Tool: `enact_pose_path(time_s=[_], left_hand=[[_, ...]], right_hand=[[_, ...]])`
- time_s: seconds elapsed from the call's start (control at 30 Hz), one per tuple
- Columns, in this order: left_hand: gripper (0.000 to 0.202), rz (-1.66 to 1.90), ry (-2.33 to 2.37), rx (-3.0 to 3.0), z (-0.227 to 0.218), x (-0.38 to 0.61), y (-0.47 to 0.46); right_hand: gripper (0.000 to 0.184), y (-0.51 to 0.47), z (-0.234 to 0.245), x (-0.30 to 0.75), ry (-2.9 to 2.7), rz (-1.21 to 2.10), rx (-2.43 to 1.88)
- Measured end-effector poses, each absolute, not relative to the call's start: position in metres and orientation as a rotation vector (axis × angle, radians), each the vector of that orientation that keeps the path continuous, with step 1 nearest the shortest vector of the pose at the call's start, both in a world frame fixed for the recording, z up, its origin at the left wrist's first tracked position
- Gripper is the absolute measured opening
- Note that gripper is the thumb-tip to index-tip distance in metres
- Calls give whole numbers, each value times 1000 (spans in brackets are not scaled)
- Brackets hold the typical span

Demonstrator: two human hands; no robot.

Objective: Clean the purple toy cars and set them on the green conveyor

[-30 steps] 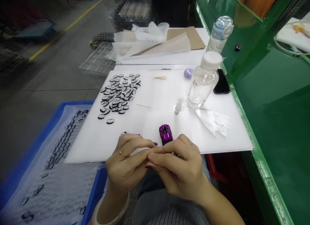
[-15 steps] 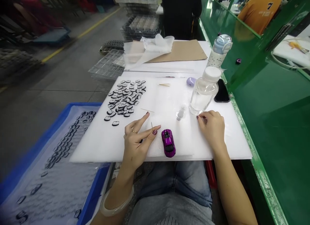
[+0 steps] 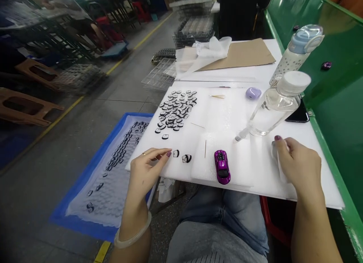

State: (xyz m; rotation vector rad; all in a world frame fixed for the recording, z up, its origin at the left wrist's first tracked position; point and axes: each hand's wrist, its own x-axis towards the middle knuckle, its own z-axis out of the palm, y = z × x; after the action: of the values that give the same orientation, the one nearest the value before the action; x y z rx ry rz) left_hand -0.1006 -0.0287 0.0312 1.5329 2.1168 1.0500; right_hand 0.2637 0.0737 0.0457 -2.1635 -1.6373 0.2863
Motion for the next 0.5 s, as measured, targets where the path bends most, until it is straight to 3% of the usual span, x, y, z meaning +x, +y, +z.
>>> enact_pose_path(time_s=[0.1,0.2,0.3,0.5], left_hand=[[23,874,2275,1573,24,-96,-25],[28,735,2438,1602,20,-84,-21],[21,655,2409,1610,24,-83,-21],[20,518,2295,1576,40,-91,-17]], right_hand=[[30,69,45,270,-1440,460,-1964],[31,67,40,277,-1129,242,-1735],[34,67,35,288,-1166,10,-1875],[38,68,34,299,-1160,22,-1684]])
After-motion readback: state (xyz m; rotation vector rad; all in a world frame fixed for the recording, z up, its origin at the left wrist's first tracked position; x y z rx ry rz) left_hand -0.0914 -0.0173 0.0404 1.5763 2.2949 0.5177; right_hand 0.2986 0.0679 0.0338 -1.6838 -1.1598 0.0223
